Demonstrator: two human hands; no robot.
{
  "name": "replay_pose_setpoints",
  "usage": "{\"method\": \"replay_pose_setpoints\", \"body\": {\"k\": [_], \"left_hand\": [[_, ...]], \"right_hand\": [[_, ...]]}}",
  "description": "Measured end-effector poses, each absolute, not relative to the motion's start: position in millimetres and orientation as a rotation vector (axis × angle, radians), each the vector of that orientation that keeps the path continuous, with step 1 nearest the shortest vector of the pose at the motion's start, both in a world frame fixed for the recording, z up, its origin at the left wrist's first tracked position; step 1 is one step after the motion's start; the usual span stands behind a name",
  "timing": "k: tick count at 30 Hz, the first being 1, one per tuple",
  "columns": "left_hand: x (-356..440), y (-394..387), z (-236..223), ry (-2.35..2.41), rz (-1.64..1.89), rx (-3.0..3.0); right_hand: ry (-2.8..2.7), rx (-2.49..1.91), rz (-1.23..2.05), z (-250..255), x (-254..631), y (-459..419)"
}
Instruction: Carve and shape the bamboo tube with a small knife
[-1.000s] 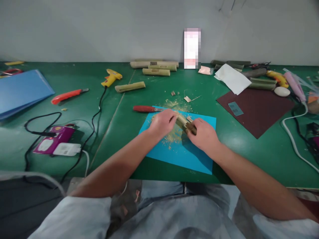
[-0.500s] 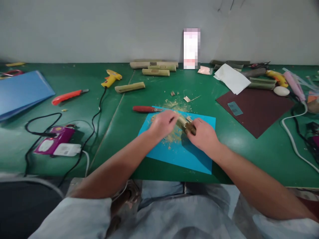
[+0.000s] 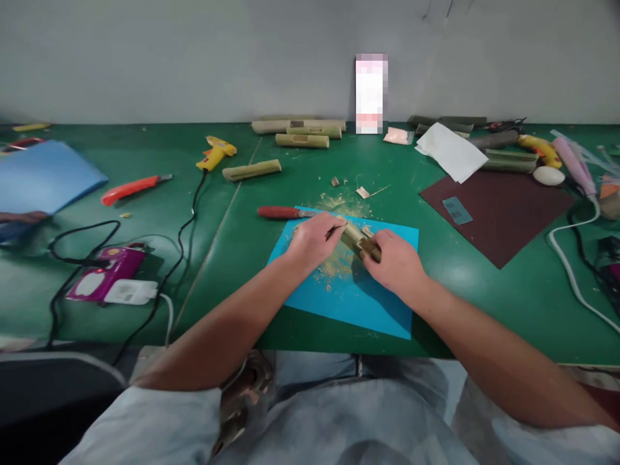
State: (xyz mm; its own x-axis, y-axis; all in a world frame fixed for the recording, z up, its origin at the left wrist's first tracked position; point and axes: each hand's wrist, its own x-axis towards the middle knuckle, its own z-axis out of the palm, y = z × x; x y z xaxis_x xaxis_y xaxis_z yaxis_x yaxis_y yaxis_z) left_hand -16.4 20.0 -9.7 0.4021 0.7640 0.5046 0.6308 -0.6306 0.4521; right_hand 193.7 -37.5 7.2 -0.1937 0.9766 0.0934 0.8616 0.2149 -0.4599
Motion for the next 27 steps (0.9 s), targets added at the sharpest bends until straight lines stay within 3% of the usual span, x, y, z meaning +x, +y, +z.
{"method": "replay_pose_setpoints", "body": {"k": [20, 27], "left_hand": [[-14.3, 14.6, -7.2, 1.122, 0.913, 2.505], [-18.7, 18.4, -5.5, 1.274, 0.960, 2.352]], "right_hand": [[-2.135, -1.700, 0.439, 5.4, 193.1, -37.6], [-2.137, -1.708, 0.445, 7.8, 193.9, -37.4]]}}
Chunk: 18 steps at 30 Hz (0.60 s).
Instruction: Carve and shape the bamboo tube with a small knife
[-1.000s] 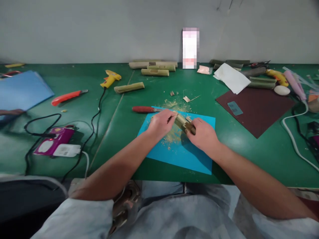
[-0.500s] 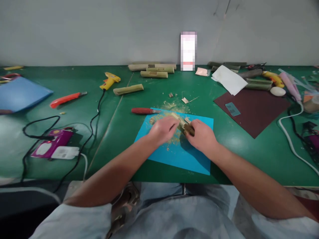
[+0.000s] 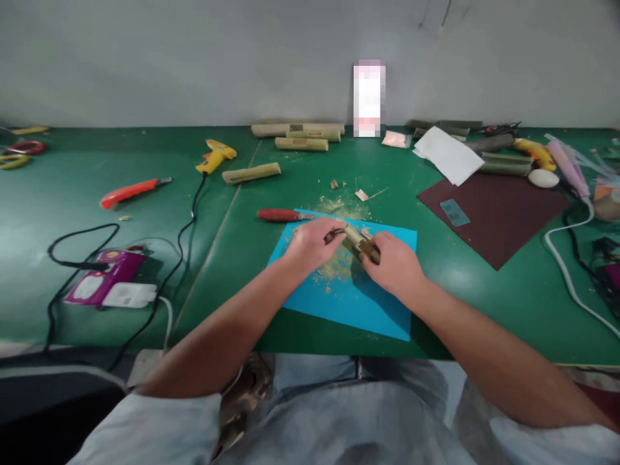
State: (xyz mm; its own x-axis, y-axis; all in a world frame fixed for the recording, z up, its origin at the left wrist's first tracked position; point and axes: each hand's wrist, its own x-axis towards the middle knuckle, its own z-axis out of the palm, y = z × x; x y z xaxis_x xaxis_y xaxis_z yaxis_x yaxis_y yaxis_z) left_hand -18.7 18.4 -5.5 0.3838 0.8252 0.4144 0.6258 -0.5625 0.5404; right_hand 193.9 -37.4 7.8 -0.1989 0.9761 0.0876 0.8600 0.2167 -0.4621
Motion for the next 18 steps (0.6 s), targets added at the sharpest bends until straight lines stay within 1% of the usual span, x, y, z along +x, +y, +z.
{"method": "replay_pose_setpoints", "body": {"k": [4, 9, 13, 18], "left_hand": [[-17.7, 14.9, -3.8, 1.295, 0.959, 2.139], [-8.1, 9.5, 5.3, 1.155, 0.979, 1.740], [1.2, 0.4, 15.1, 1.013, 0.928, 1.664], [5.0, -6.5, 17.2, 0.935, 0.882, 1.702]], "right_hand": [[-2.144, -1.710, 0.441, 8.7, 195.4, -37.0], [-2.121, -1.730, 0.424, 11.3, 198.9, -35.7], [-2.031, -1.671, 0.418, 16.8, 202.1, -35.4], [-1.914, -1.438, 0.574, 17.6, 204.5, -34.7]]}}
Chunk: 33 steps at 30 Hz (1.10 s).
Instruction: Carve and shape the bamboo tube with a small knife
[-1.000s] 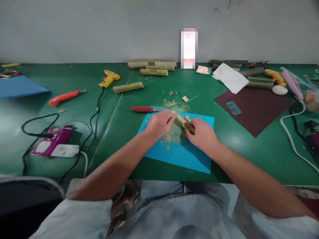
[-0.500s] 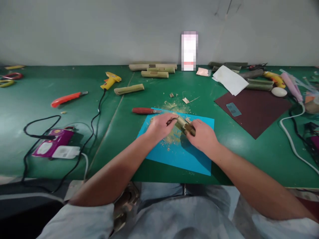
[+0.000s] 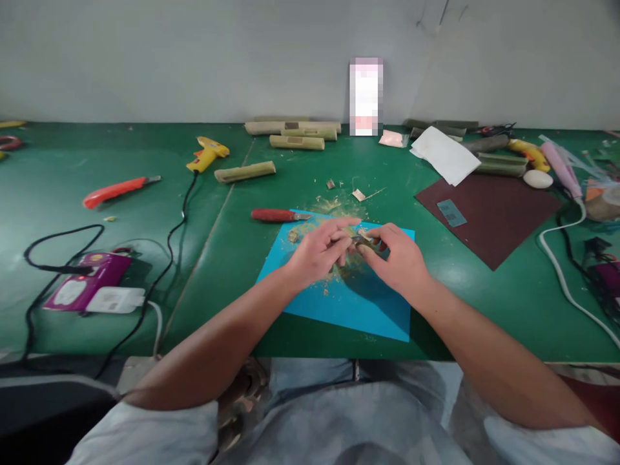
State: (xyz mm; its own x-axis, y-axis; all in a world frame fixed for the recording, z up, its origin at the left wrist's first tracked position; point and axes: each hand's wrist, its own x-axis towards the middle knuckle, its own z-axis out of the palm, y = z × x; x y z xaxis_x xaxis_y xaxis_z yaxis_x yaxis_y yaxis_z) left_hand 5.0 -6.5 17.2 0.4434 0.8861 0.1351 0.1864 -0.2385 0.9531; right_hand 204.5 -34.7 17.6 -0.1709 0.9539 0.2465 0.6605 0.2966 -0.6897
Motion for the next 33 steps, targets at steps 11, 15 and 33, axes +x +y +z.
{"method": "replay_pose_setpoints", "body": {"k": [11, 15, 33], "left_hand": [[7.2, -10.3, 22.8, 0.934, 0.884, 1.766], [7.4, -9.5, 17.5, 0.968, 0.986, 1.774], [12.9, -12.3, 23.4, 1.017, 0.999, 1.584]], "right_hand": [[-1.798, -1.240, 0.652, 18.9, 203.5, -35.2], [-1.771, -1.208, 0.635, 14.2, 203.0, -34.9], [-1.768, -1.154, 0.649, 13.2, 201.0, -35.0]]}}
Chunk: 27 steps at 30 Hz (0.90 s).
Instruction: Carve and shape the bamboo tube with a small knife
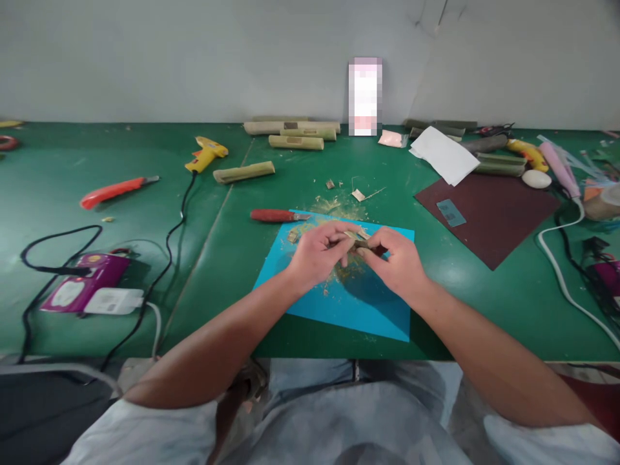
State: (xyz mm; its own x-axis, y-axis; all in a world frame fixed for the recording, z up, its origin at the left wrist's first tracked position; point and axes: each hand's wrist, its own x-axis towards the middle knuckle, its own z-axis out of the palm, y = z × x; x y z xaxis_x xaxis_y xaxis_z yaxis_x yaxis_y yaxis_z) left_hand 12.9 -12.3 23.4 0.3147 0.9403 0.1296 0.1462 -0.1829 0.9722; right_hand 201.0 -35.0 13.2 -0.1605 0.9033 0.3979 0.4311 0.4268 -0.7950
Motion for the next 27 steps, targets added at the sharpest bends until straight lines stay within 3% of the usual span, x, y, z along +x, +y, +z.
{"method": "replay_pose_setpoints", "body": {"k": [15, 27], "left_hand": [[11.7, -9.1, 19.2, 0.985, 1.019, 1.747], [12.4, -8.3, 30.3, 0.983, 0.848, 1.521]], "right_hand": [[-1.690, -1.181, 0.713, 22.9, 203.8, -34.8], [-1.604, -1.259, 0.812, 23.6, 202.2, -35.8]]}}
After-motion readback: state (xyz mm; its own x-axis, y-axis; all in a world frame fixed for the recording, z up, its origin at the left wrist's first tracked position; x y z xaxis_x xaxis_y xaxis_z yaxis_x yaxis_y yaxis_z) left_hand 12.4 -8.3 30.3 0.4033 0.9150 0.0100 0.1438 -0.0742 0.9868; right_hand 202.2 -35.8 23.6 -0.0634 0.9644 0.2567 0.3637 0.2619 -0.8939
